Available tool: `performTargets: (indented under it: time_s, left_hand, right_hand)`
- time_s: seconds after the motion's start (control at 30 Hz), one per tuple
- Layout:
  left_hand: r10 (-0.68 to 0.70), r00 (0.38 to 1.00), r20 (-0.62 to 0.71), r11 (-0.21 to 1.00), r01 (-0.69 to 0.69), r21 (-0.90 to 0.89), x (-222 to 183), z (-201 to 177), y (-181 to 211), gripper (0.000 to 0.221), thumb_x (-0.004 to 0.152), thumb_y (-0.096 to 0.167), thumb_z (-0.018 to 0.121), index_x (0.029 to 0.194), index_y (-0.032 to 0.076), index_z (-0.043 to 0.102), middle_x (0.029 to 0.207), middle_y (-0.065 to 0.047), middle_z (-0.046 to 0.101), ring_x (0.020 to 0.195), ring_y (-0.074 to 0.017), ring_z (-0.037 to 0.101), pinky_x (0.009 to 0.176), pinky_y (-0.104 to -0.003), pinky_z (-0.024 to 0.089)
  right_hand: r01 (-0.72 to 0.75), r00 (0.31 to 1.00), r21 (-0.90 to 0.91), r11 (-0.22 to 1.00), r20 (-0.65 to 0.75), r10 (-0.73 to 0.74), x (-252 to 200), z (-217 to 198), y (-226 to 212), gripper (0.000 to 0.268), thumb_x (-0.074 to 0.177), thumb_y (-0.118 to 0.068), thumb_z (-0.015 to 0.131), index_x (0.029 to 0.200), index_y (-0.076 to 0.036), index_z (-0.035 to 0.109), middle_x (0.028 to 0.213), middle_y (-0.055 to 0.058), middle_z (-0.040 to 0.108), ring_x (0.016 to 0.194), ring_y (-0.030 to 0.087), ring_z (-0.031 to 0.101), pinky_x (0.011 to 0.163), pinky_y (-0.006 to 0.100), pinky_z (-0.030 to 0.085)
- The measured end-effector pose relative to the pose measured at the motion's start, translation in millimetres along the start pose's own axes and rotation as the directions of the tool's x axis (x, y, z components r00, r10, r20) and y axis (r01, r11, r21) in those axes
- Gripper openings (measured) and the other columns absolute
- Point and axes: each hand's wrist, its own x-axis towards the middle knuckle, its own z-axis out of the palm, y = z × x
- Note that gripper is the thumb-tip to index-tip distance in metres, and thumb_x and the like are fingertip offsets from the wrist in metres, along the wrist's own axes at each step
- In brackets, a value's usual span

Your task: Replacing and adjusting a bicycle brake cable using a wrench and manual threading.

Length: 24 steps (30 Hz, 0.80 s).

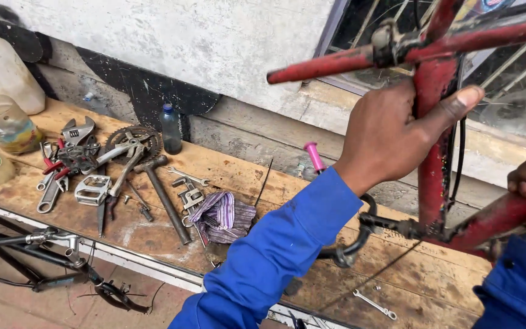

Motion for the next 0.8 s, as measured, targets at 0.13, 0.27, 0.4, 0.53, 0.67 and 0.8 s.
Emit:
performTargets:
  time_s: [0.13,0.27,0.4,0.53,0.67,0.8]
  left_hand:
    - [0.064,0.997,-0.052,0.989,-0.071,-0.132,7.6,23.1,5.4,0.066,0.078,0.070,0.027,0.100,0.018,0.061,0.090,-0.011,0.074,0.093,-0.0390,0.073,0.071,-0.041,0.051]
    - [0.049,0.997,-0.065,0.970,-0.063,-0.236,7.7,34.2,25.6,0.080,0.071,0.074,0.022,0.106,0.009,0.052,0.088,-0.014,0.068,0.084,-0.0386,0.071,0.066,-0.043,0.048]
    - [0.195,0.975,-0.106,0.973,-0.206,-0.101,12.1,52.2,40.1,0.061,0.079,0.064,0.019,0.103,0.011,0.038,0.086,-0.022,0.066,0.085,-0.0527,0.062,0.065,-0.054,0.041]
    - [0.229,0.972,-0.052,0.973,-0.229,0.003,23.0,74.7,52.2,0.039,0.083,0.038,0.031,0.108,0.010,0.038,0.098,-0.025,0.071,0.088,-0.0578,0.059,0.069,-0.063,0.038]
    - [0.389,0.919,0.065,0.907,-0.394,0.146,44.1,104.6,39.1,0.012,0.073,0.014,0.052,0.084,0.010,0.055,0.087,-0.014,0.065,0.069,-0.0412,0.065,0.058,-0.054,0.045]
    - [0.223,0.954,0.202,0.963,-0.248,0.106,48.0,139.9,10.6,0.004,0.076,0.008,0.052,0.073,0.009,0.054,0.075,-0.012,0.068,0.065,-0.0313,0.073,0.055,-0.043,0.055]
  right_hand:
    - [-0.123,0.910,-0.515,0.848,-0.399,-0.110,18.0,227.0,15.7,0.045,0.116,-0.050,0.053,0.079,-0.028,0.039,0.063,-0.015,0.033,0.053,0.003,0.038,0.066,0.021,0.040]
    - [-0.054,0.880,-0.489,0.870,-0.436,-0.190,16.2,296.3,23.5,0.048,0.102,-0.051,0.061,0.070,-0.024,0.039,0.060,-0.009,0.032,0.052,0.007,0.038,0.066,0.025,0.038]
    - [0.119,0.867,-0.213,0.970,-0.454,-0.206,12.7,297.2,29.0,0.038,0.102,-0.044,0.065,0.076,-0.019,0.055,0.062,-0.006,0.035,0.054,0.010,0.040,0.068,0.029,0.046]
    - [0.262,0.797,-0.185,0.947,-0.512,-0.321,27.9,321.6,34.4,0.030,0.093,-0.032,0.071,0.075,-0.013,0.055,0.054,-0.005,0.035,0.048,0.006,0.036,0.046,0.017,0.033]
    - [0.397,0.754,-0.071,0.915,-0.543,-0.369,36.8,329.9,45.7,0.013,0.085,-0.009,0.063,0.096,-0.006,0.069,0.099,0.001,0.069,0.101,0.009,0.063,0.100,0.019,0.052]
    - [0.404,0.790,0.087,0.910,-0.536,-0.299,40.0,303.8,67.7,0.019,0.085,-0.007,0.062,0.103,-0.003,0.068,0.112,0.003,0.070,0.117,0.011,0.064,0.108,0.019,0.051]
